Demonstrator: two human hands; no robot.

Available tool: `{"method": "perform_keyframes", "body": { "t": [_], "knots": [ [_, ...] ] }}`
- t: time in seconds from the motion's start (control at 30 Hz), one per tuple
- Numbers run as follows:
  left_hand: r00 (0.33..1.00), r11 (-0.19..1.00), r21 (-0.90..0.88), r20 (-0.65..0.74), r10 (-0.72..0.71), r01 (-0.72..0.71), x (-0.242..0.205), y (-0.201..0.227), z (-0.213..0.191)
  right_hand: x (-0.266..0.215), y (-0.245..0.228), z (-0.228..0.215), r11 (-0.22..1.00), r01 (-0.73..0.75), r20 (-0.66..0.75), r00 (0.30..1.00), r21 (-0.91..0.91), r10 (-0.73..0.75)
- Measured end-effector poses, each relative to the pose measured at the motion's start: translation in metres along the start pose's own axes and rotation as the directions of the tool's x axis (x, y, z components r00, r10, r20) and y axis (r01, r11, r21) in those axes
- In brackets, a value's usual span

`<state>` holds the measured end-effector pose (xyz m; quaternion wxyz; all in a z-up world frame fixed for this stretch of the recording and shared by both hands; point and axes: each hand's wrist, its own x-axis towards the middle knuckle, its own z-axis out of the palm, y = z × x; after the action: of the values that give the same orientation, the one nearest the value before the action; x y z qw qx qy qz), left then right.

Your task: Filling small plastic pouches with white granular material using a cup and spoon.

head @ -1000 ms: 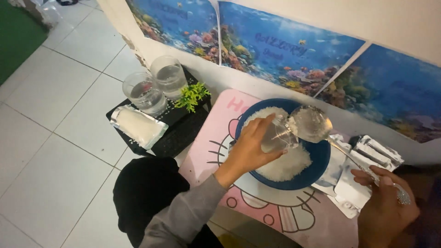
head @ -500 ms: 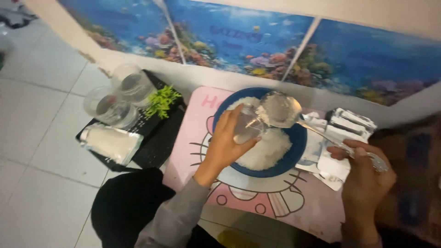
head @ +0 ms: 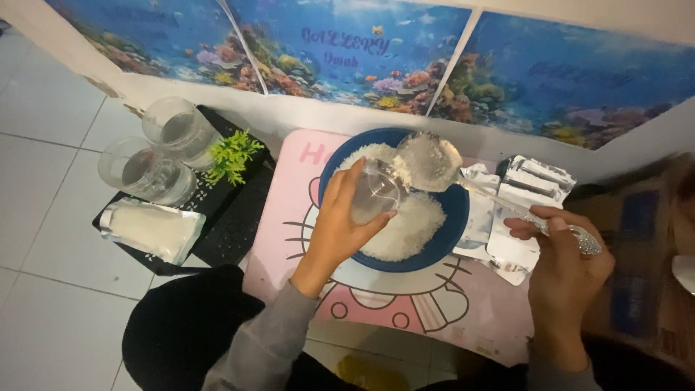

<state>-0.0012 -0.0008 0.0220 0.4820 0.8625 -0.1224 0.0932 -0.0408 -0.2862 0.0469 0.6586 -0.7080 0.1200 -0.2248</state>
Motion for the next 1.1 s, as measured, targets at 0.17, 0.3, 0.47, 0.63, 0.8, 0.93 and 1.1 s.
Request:
{"method": "perform_keyframes", "body": {
  "t": [0.17,0.3,0.47,0.63,0.8,0.93,1.1],
  "knots": [
    [0.999,0.999,0.016,-0.012,0.038,-0.038,0.002,-0.008,0.007,-0.005,-0.011,0.004,0.999,0.04,-0.02,0.999,0.021,-0.04],
    [0.999,0.999,0.02,0.027,-0.043,0.043,0.002,-0.002,0.005,-0.005,-0.007,0.003,0.996,0.078,-0.034,0.996,0.047,-0.077],
    [0.997,0.997,-0.002,0.034,-0.071,0.071,0.001,-0.002,0.002,-0.013,-0.007,0.006,0.992,0.126,-0.018,0.992,0.011,-0.126],
    [0.991,0.992,-0.023,0.069,-0.119,0.12,0.002,0.003,0.002,-0.017,-0.013,0.009,0.972,0.199,0.105,0.977,-0.126,-0.186],
    [0.994,0.995,-0.007,0.055,-0.099,0.099,0.001,-0.002,0.004,-0.016,-0.007,0.006,0.975,0.207,0.066,0.977,-0.081,-0.202],
    [0.998,0.998,-0.026,0.03,-0.051,0.052,0.001,-0.005,0.005,-0.017,-0.008,0.008,0.971,0.217,0.044,0.976,-0.098,-0.213],
    [0.997,0.998,-0.018,0.043,-0.058,0.059,0.002,-0.003,0.002,-0.018,-0.009,0.01,0.955,0.284,0.113,0.955,-0.089,-0.273]
  ]
}}
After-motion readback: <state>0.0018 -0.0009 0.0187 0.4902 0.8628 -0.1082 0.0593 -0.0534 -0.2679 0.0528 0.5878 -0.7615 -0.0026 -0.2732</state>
